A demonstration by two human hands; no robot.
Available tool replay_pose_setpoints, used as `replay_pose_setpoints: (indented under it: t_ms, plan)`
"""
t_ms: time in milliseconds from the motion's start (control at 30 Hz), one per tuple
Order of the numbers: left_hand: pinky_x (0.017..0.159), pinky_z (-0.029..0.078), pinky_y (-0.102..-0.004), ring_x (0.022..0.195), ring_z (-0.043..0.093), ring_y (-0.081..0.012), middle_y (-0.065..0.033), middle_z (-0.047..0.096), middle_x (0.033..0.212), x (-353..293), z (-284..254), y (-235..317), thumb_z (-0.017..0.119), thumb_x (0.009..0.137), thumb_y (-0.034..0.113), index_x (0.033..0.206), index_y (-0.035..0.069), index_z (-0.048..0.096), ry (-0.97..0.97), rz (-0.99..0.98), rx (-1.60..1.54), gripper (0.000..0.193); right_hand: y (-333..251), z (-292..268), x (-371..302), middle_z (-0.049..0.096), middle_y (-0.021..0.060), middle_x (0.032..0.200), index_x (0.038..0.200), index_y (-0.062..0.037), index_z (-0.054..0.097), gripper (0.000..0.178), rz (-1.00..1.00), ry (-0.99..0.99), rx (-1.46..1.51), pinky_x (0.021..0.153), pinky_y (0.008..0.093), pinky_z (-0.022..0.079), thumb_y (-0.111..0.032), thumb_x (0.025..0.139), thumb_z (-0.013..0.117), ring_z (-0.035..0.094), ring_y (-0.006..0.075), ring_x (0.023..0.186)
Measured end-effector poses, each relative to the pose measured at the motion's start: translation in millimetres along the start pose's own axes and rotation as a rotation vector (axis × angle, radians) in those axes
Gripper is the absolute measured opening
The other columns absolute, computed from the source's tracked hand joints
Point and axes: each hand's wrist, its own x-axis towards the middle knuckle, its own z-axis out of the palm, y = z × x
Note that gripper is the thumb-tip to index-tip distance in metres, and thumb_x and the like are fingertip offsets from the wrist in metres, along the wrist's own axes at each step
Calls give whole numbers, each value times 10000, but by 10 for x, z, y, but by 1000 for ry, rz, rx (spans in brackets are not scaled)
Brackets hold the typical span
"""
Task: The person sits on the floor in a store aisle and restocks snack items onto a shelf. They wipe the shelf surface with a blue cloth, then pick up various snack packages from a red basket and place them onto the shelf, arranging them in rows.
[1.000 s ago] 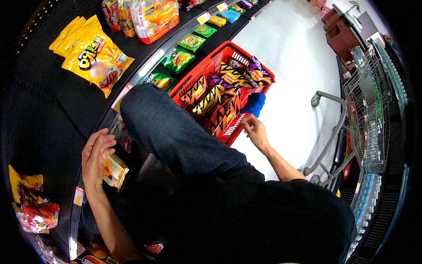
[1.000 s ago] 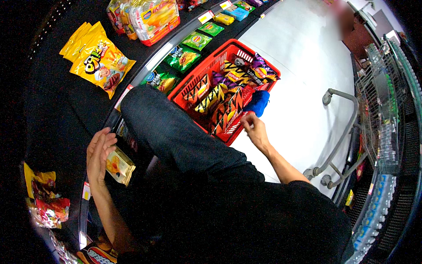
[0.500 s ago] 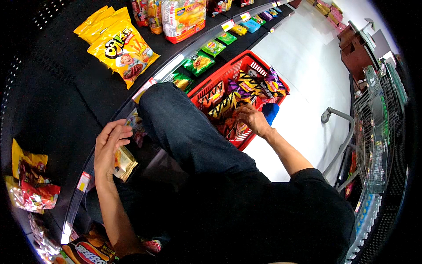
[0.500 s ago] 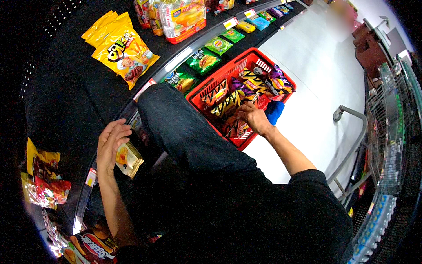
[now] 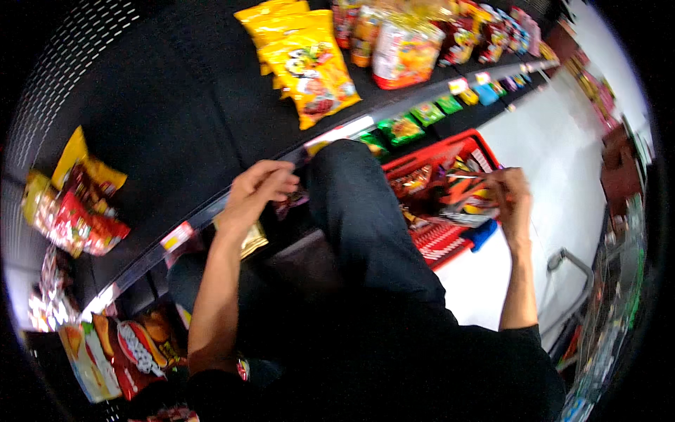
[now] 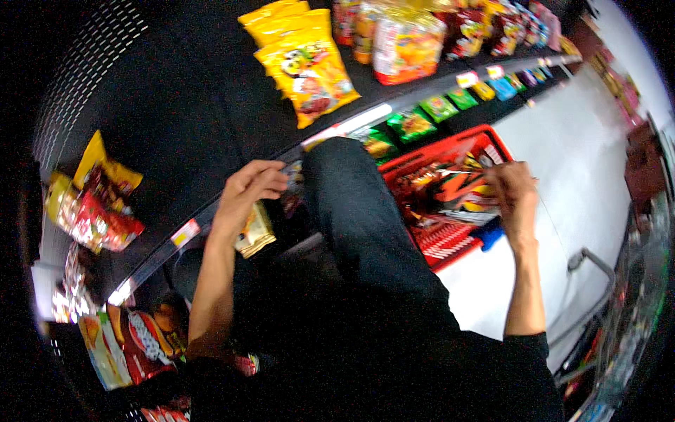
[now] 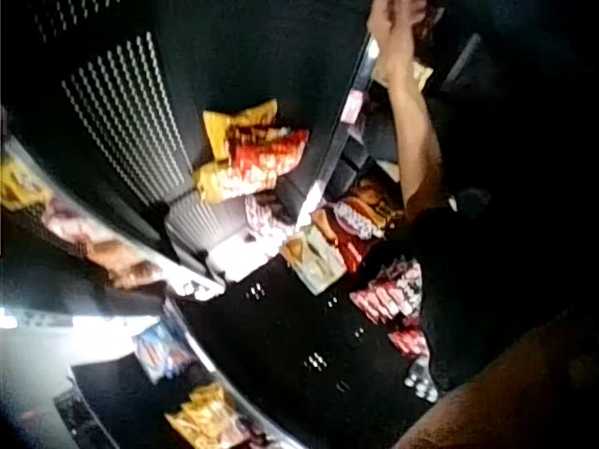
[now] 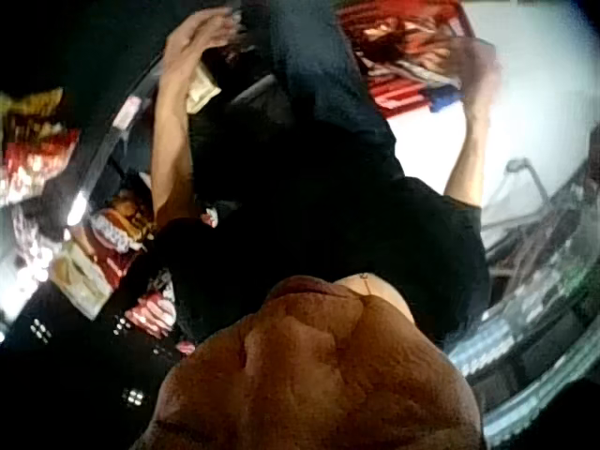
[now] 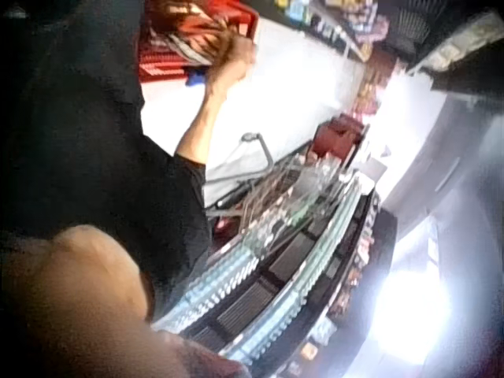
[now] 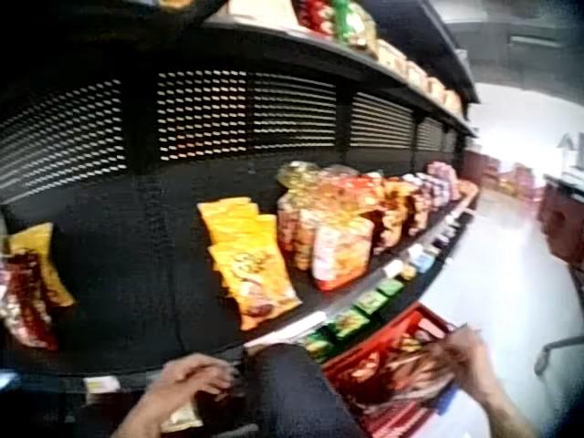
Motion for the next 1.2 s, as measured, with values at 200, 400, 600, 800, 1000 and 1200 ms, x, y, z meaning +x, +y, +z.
replay_pose_setpoints:
  t_ms: [200,400,600,800,1000,1200]
  plan:
    - [810,521,-282,957,675,-148,-81,709,1037,-32,-30,135,622,972,231,1199,51,628,-40,155,-18,290,-729,-414,777,623,72,928,964,13,650,68,-252,186,-5,828,274,462,-12,902,653,587,172,892]
    - [836,510,-289,1006,626,-145,-90,641,1176,-50,-243,274,728,867,147,1330,45,531,45,398,17,512,-1515,-369,1614,658,46,1019,1019,13,665,111,-525,280,-1,855,251,473,-35,921,646,618,133,947]
    - [993,450,-368,1206,542,-228,-125,565,1327,-293,-618,531,843,702,172,1454,55,403,269,597,228,879,-2586,482,2126,682,110,956,976,-13,685,124,-825,242,222,842,320,508,-63,862,685,654,237,920]
    - [1054,398,-381,1237,507,-209,-126,578,1255,-237,-1029,492,869,717,244,1428,15,389,480,544,256,888,-3245,1512,2477,674,90,924,924,-71,691,156,-894,101,301,845,394,492,-209,899,622,621,291,930]
    - [928,463,-315,1015,578,-149,-61,616,1102,49,-1724,151,694,764,55,1357,23,408,542,395,13,659,-3790,2339,2674,678,59,957,917,-107,707,198,-868,-15,262,849,425,523,-229,904,552,618,276,980]
    - [985,448,-324,1075,589,-181,-88,623,1162,392,-2185,-362,684,757,76,1341,12,466,675,409,134,627,-3859,2796,2732,648,96,980,972,-83,692,179,-853,-192,267,854,443,505,-213,905,590,605,304,988]
